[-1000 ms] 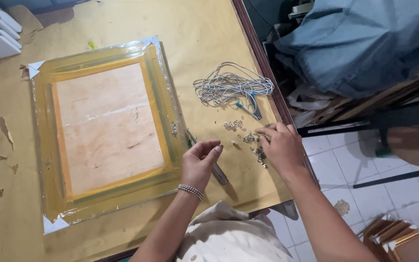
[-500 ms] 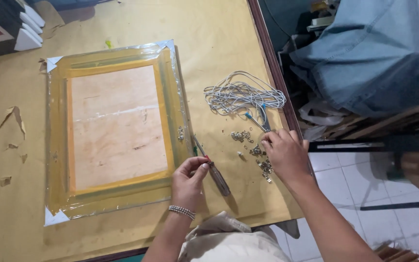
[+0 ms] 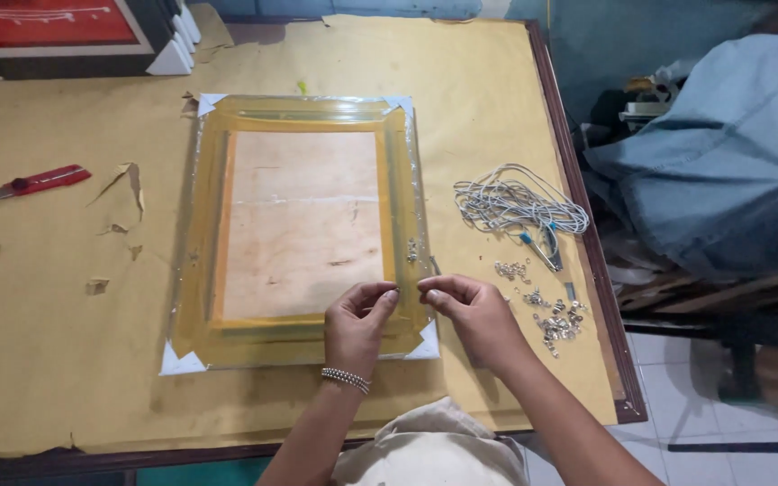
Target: Securing the backing of a picture frame using metal turn buttons and a screwdriver.
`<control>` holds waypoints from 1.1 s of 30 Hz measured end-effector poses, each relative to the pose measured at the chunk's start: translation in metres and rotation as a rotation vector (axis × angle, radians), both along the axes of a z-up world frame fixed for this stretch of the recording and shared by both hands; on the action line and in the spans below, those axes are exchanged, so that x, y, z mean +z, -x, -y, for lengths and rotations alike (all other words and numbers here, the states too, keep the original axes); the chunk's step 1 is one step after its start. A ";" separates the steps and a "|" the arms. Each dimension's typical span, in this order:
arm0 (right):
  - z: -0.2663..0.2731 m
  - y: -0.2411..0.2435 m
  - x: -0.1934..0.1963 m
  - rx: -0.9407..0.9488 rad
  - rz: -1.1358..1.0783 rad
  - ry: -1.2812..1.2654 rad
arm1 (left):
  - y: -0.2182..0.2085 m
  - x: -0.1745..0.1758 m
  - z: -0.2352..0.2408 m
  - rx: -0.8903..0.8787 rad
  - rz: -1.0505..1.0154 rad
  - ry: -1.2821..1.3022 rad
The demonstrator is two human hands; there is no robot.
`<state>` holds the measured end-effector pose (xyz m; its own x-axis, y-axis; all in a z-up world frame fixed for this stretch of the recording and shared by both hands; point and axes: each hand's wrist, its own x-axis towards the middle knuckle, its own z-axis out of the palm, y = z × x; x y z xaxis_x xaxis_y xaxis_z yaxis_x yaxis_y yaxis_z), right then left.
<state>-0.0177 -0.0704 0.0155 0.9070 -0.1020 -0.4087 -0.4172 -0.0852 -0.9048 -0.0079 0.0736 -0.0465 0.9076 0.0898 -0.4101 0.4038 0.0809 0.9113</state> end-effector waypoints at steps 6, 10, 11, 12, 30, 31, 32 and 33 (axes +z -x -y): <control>-0.052 0.004 0.004 -0.014 0.030 0.076 | -0.013 0.023 -0.031 -0.084 -0.005 -0.135; -0.080 0.005 0.005 -0.103 0.078 0.086 | -0.011 0.031 -0.055 -0.146 -0.014 -0.204; -0.087 0.006 0.006 -0.127 0.095 0.083 | -0.010 0.032 -0.061 -0.158 -0.017 -0.197; -0.093 0.006 0.007 -0.152 0.113 0.081 | -0.011 0.033 -0.066 -0.170 -0.019 -0.189; -0.123 0.016 0.018 -0.290 0.206 0.251 | -0.016 0.040 -0.078 -0.124 -0.036 0.004; -0.121 0.014 0.018 -0.286 0.205 0.245 | -0.017 0.039 -0.075 -0.119 -0.037 -0.001; -0.119 0.013 0.018 -0.274 0.204 0.261 | -0.017 0.038 -0.072 -0.110 -0.030 0.010; -0.116 0.012 0.018 -0.262 0.204 0.277 | -0.017 0.037 -0.069 -0.102 -0.023 0.022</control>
<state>-0.0292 0.0460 0.0335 0.8949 -0.4207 -0.1488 -0.2725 -0.2512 -0.9288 0.0095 0.1427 -0.0098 0.9018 -0.0119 -0.4320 0.4320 0.0582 0.9000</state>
